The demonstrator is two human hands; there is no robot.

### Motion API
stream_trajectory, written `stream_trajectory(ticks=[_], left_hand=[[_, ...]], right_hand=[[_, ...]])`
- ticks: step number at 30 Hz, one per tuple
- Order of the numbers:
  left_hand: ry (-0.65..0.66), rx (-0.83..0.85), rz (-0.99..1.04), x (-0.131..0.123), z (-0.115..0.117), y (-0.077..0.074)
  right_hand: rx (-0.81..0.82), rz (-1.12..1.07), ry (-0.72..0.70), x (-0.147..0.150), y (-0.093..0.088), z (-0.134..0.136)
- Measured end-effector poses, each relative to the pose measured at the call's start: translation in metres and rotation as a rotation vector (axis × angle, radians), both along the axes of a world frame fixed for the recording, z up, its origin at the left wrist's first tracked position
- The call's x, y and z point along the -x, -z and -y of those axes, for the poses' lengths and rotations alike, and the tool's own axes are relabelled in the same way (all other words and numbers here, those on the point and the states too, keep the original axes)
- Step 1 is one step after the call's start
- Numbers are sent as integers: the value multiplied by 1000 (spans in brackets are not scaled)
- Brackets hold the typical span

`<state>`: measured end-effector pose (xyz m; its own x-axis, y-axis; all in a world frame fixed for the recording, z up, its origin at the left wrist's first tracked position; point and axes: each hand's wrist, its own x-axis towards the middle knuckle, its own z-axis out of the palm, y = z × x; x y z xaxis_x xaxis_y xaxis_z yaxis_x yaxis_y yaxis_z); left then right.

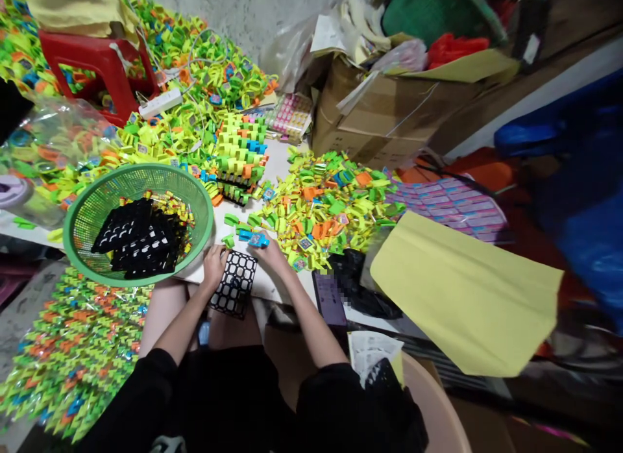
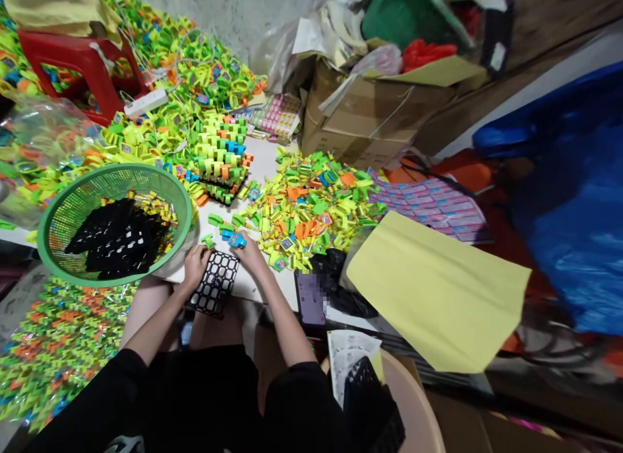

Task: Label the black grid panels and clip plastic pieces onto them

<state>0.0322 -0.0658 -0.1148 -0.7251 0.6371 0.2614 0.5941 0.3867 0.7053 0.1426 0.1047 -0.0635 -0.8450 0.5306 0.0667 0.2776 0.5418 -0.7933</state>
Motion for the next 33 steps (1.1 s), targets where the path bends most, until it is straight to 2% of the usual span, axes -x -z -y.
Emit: stream_trajectory(ticks=[4,6,8,10,14,22,28,33], left_hand=[[11,-1,-27,0,0,0],[27,3,-43,0,0,-1],[41,7,-52,0,0,-2],[48,7,-56,0,0,-3],[43,0,-47,0,0,-2],[50,-4,-30,3,-1,5],[71,4,-51,6,-1,12],[58,56,-82,4,-1,17]], right_hand=[[435,-150,108,14,26,39],[561,-204,161,19,35,51],[598,-239,195,20,38,57],[576,-244,202,18,38,59],[417,-220,191,13,33,59],[205,-127,114,15,21,58],[109,-20,58,25,9,48],[52,64,-12,38,8,41]])
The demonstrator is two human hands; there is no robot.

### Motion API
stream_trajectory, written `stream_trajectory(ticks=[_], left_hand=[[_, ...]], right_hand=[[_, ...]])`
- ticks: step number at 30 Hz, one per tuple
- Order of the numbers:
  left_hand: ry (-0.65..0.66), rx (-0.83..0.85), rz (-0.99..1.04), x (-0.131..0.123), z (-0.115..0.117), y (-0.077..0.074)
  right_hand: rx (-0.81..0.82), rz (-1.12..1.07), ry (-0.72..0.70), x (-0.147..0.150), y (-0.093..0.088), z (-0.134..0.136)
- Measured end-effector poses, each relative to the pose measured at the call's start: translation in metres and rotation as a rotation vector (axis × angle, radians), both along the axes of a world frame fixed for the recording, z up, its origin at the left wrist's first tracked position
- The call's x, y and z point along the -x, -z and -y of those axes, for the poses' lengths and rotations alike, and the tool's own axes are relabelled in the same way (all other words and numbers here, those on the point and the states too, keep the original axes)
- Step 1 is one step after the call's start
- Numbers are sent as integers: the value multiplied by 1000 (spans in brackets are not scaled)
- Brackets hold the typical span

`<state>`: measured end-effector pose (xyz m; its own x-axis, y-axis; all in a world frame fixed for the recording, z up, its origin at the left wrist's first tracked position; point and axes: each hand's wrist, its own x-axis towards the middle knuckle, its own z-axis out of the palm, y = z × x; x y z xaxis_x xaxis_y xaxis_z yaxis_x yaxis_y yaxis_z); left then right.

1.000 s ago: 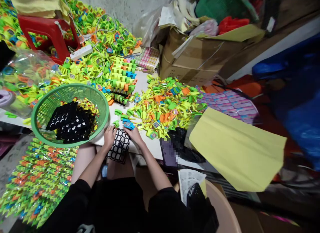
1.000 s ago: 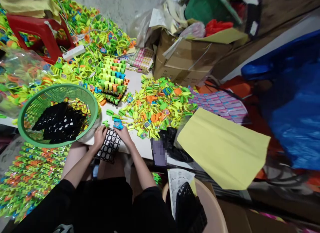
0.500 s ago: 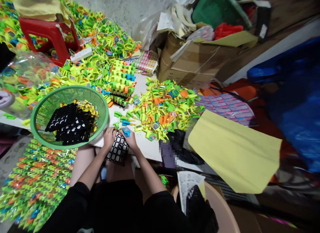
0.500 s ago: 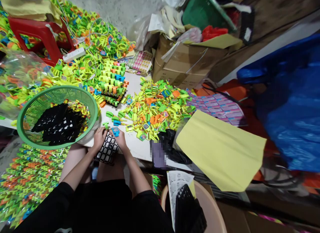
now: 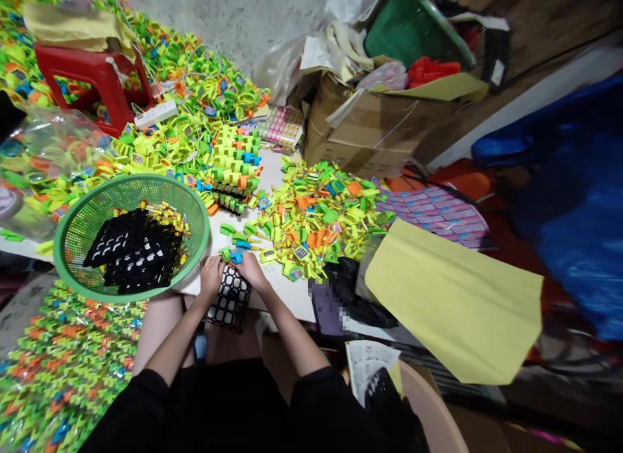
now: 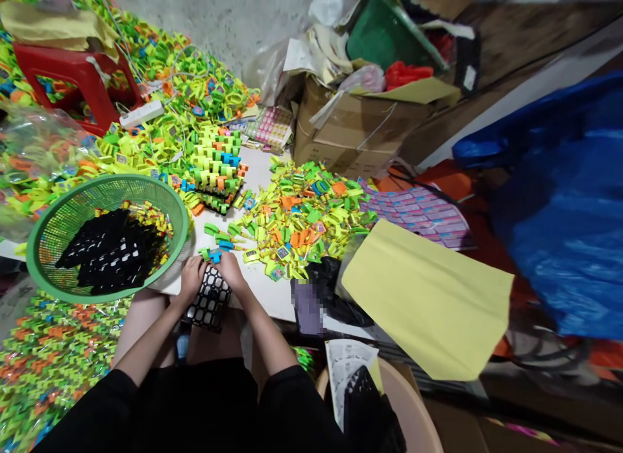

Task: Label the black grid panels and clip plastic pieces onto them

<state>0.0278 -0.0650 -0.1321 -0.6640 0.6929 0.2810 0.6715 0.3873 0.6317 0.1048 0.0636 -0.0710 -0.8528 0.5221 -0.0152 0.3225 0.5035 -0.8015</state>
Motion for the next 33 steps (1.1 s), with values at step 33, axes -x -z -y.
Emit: stream_trajectory(ticks=[33], left_hand=[[-22,-96,-17,6,-2,8]], right_hand=[[299,-155,-72,7,-32,-6]])
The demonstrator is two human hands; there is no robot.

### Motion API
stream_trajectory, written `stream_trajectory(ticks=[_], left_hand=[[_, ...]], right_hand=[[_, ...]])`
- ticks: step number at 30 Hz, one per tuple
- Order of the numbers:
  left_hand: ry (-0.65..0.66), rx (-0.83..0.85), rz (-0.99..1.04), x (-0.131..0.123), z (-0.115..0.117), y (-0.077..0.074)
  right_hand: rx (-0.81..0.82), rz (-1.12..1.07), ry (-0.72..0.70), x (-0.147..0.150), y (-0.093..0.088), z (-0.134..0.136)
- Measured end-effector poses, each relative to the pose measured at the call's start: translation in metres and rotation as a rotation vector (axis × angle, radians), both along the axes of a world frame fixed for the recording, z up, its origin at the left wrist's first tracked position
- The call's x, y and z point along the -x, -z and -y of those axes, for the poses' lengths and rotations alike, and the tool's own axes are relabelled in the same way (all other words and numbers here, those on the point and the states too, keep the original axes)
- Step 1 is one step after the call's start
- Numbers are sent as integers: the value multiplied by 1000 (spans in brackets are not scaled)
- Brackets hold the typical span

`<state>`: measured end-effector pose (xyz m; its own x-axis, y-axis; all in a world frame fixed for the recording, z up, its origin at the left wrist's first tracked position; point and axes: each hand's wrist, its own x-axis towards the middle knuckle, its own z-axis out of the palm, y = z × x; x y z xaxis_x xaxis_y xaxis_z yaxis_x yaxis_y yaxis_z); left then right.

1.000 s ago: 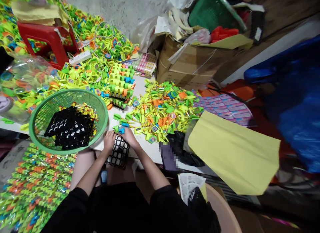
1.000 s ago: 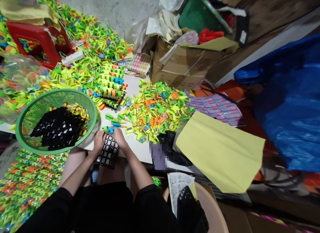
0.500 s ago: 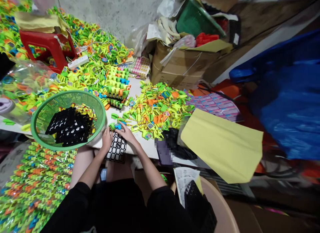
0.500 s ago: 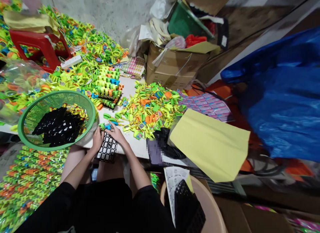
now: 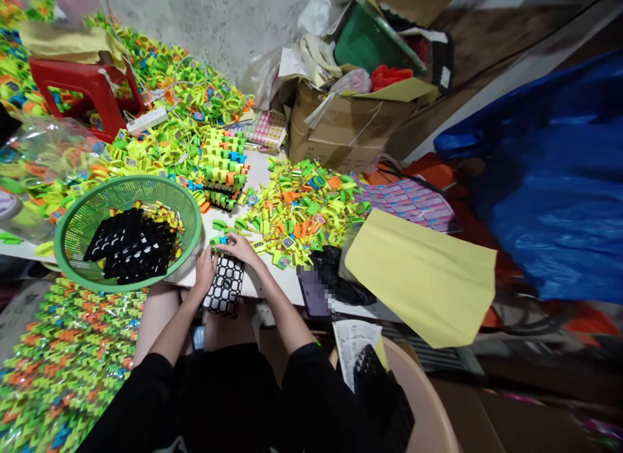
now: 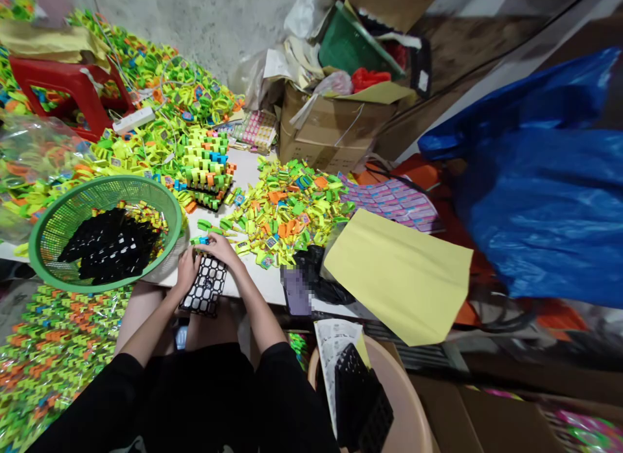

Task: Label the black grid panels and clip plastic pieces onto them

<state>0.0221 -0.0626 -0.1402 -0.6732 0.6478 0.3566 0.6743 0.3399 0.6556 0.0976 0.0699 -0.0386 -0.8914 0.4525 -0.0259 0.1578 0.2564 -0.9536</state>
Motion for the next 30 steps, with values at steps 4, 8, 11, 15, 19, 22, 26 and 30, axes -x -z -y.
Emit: stream_trajectory(ticks=[4,8,11,15,19,22,26,30], left_hand=[[20,-43,34,0,1,0],[17,-78,109,2,2,-1],[9,-100,186,5,1,-4],[13,-123,247,10,-3,-7],[-24,-84,252,14,-8,-8],[-37,-116,290,14,-9,-12],[-63,-128,315,12,-9,-18],[-78,-105,296,11,-8,-20]], right_hand=[[-40,20,-16,2,-2,3],[-50,64,-21,5,-4,5],[-19,57,-49,3,-6,9],[6,13,-80,-2,-9,13],[-8,-13,-92,-1,-8,10],[-23,8,-17,-1,-2,-1],[-416,193,241,-11,9,-19],[-718,344,325,-21,18,-28]])
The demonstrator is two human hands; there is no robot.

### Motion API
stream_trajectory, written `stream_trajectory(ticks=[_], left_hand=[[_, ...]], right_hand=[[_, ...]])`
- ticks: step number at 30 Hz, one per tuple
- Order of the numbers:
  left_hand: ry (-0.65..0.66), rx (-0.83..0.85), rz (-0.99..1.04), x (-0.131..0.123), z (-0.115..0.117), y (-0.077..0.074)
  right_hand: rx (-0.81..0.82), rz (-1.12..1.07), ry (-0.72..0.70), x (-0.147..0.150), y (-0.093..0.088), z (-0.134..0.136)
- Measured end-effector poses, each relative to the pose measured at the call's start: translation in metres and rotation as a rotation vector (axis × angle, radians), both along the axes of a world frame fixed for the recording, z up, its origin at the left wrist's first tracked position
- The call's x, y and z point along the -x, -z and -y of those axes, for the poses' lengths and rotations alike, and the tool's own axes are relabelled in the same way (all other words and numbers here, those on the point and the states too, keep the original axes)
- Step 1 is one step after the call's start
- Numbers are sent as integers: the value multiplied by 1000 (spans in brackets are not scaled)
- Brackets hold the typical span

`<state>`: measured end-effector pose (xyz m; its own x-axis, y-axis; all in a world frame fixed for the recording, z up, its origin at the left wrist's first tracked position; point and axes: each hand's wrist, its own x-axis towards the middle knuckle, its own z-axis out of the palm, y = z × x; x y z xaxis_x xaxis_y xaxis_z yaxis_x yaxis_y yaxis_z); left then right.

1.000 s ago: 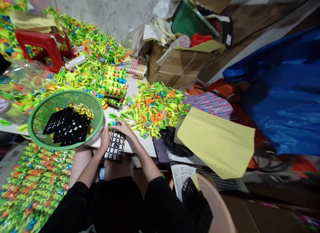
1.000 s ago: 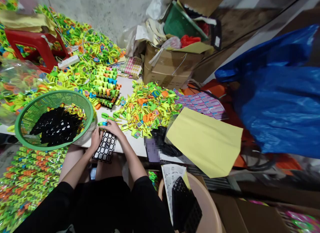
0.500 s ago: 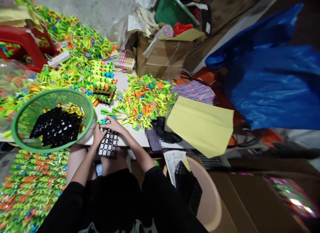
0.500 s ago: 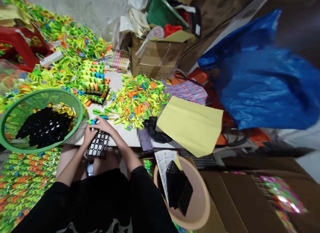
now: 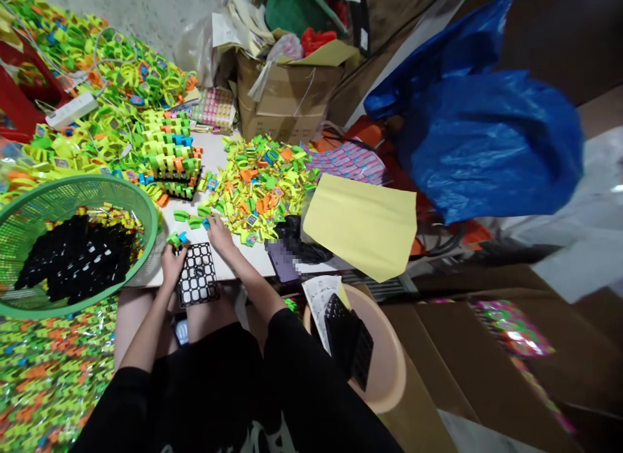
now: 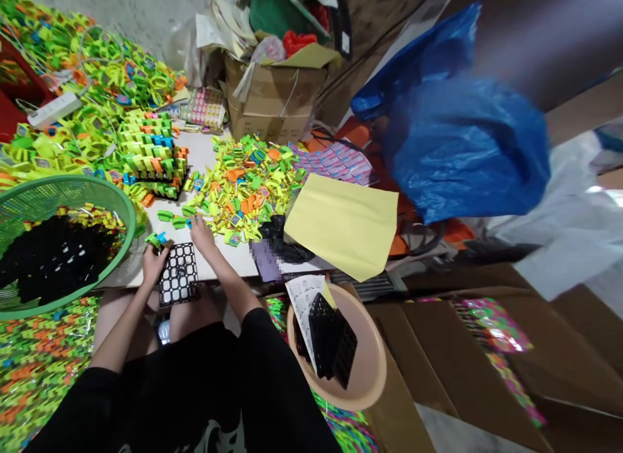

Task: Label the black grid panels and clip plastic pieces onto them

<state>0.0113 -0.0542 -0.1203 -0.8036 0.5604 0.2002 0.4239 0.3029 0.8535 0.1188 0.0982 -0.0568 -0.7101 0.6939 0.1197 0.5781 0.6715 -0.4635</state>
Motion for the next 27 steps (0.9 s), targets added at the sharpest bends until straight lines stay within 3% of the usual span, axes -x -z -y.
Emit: stream_trajectory(ticks=[4,10,13,16,19,22,27], left_hand=[[-18,32,-23,1,-1,1],[-24,21,-24,-1,-2,-1],[-22,13,-8,-3,-2,-3],[-2,-6,-12,-5,-1,-4],[-4,-2,-12,-6,0,-3],[-15,15,-22,-7,0,-1],[2,-4,-49,-9,0,1]], right_hand=[[-75,82,83,-2,6,-4],[-3,190,27,7,8,-15],[73,136,11,8,5,-18],[176,-50,-3,2,2,-17],[329,-313,0,-8,1,-11],[606,-523,-16,-16,3,1],[1011,-684,-107,-27,9,21]])
